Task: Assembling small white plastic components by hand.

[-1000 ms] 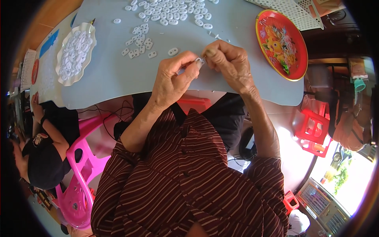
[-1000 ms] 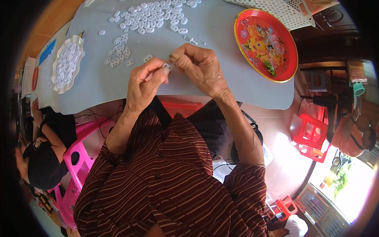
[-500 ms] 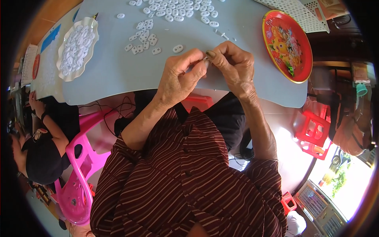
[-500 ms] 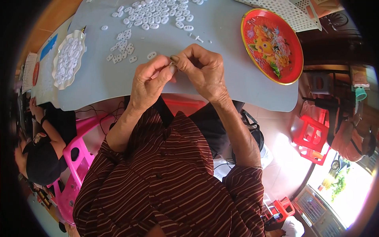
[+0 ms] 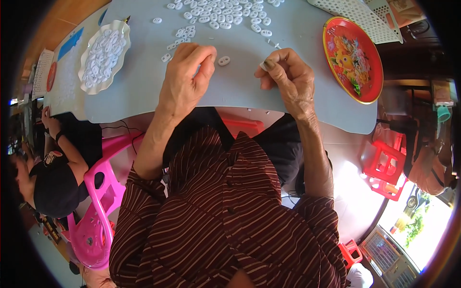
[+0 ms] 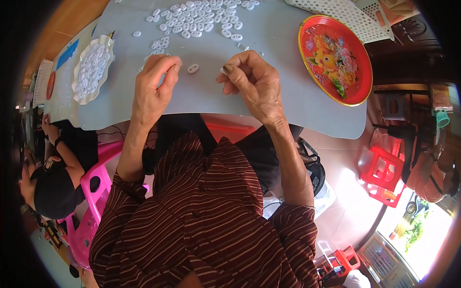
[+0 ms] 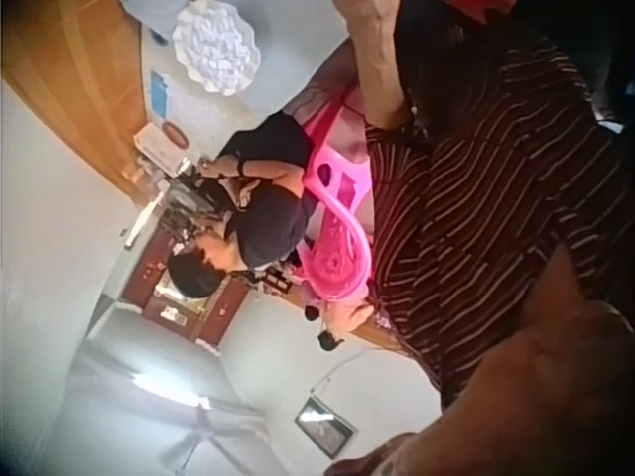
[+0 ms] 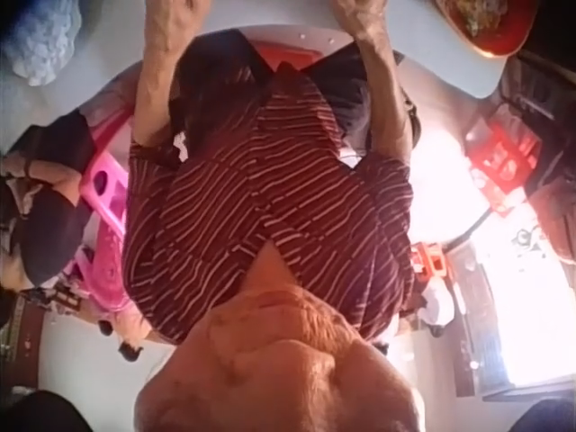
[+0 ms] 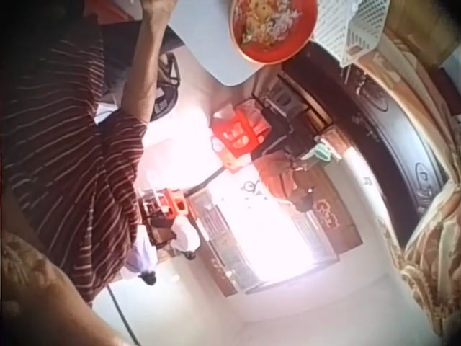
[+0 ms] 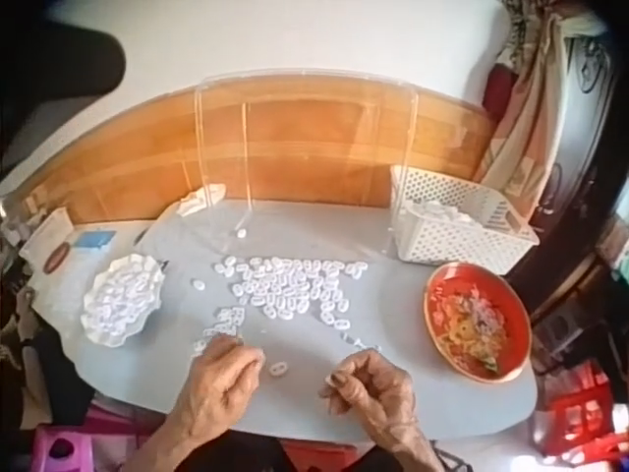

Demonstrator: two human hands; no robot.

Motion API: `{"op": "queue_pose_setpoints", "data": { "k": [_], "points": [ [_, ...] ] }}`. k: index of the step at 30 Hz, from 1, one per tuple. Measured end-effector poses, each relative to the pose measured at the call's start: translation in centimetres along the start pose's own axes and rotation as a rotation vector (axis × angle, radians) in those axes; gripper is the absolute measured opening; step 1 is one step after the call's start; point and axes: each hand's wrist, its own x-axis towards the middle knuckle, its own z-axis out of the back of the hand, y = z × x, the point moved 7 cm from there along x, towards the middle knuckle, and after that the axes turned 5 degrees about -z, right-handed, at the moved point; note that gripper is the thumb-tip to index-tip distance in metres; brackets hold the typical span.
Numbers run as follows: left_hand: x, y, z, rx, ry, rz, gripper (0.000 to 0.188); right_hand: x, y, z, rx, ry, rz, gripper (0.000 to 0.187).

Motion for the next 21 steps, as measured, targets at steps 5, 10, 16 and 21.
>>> {"op": "queue_pose_setpoints", "data": {
  "k": [5,10,16,21],
  "points": [
    [1.0,-0.8,-2.1,0.268,0.148,-0.168,0.011,-0.1,-0.3,-0.1,0.021,-0.005,0.055,0.014],
    [1.3,-0.8,-3.2,0.214,0.221,-0.191,0.013,-0.1,-0.2,-0.2,-0.002,-0.03,0.093,0.013],
    [0.8,-1.6,-3.7,-0.308,0.178,0.089,0.012,0.1,-0.6,0.3,0.076,-0.034,0.112,0.012],
    [1.1,-2.7,-3.9,-0.318,0.147,0.055,0.014,-0.2,0.2,0.6,0.092,-0.09,0.11,0.014]
  ]
}}
